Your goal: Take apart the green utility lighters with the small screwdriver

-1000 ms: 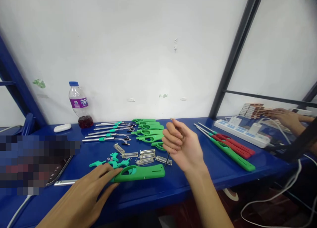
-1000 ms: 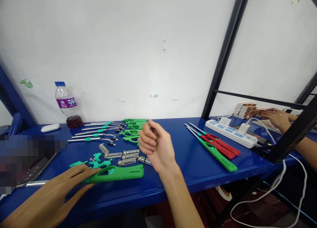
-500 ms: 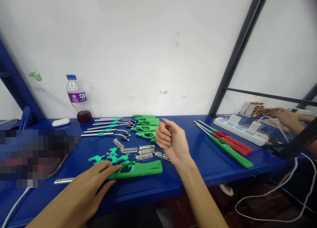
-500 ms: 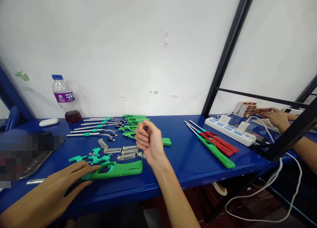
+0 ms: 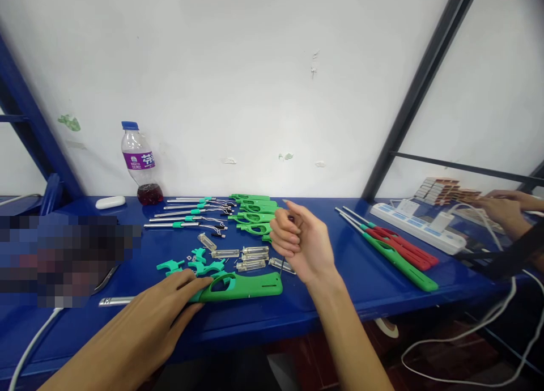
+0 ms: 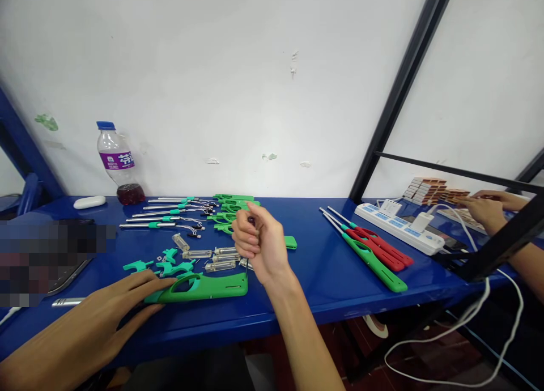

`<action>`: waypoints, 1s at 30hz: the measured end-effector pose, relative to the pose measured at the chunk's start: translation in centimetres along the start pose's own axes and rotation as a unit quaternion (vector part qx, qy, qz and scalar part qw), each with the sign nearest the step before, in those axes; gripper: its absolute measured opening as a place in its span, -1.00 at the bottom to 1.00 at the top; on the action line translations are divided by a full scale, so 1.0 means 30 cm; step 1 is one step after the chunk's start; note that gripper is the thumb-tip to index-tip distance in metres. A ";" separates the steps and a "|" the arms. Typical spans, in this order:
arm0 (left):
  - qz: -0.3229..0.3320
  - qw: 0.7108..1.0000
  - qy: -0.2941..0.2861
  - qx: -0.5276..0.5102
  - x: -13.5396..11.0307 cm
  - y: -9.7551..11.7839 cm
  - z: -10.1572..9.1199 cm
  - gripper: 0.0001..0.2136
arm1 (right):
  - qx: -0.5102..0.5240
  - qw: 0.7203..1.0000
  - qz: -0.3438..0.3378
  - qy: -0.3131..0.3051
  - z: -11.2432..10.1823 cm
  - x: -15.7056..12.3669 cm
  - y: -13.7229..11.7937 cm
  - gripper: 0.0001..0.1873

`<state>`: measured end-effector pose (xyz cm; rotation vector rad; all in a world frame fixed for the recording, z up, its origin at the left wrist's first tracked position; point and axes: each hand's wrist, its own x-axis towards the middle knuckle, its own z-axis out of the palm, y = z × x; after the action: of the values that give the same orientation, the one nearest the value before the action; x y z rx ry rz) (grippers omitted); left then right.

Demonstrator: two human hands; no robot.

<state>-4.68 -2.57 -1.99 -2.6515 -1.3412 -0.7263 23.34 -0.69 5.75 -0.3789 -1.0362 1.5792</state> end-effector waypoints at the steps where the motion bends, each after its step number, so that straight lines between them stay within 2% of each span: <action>1: 0.001 1.000 -0.011 0.007 0.000 0.003 -0.003 -0.65 | 0.011 1.000 -0.010 0.001 -0.003 -0.004 -0.009 -0.48; 4: 0.001 0.999 -0.036 0.018 -0.002 0.017 -0.012 -0.62 | 0.030 0.999 -0.020 0.005 -0.015 -0.009 -0.023 -0.48; 10: -0.002 0.998 -0.040 0.042 -0.013 0.032 -0.011 -0.62 | 0.016 0.999 0.039 -0.019 -0.024 0.013 0.002 -0.49; 16: -0.021 0.995 -0.084 0.056 -0.010 0.043 -0.017 -0.60 | 0.007 0.999 0.043 -0.023 -0.011 0.012 0.010 -0.49; 20: -0.030 0.993 -0.102 0.059 0.002 0.061 -0.045 -0.61 | -0.009 0.999 0.043 -0.029 0.008 0.006 0.014 -0.48; 24: -0.006 0.991 -0.128 0.037 0.020 0.071 -0.081 -0.63 | -0.034 0.998 0.041 -0.030 0.027 0.001 0.020 -0.46; 30: 0.011 0.995 -0.096 0.028 0.029 0.070 -0.095 -0.63 | -0.053 0.998 0.026 -0.012 0.026 0.004 0.027 -0.47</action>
<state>-3.68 -4.02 1.19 -2.7449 -1.3510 -0.4320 22.24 -0.86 5.58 -0.4633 -1.1401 1.5831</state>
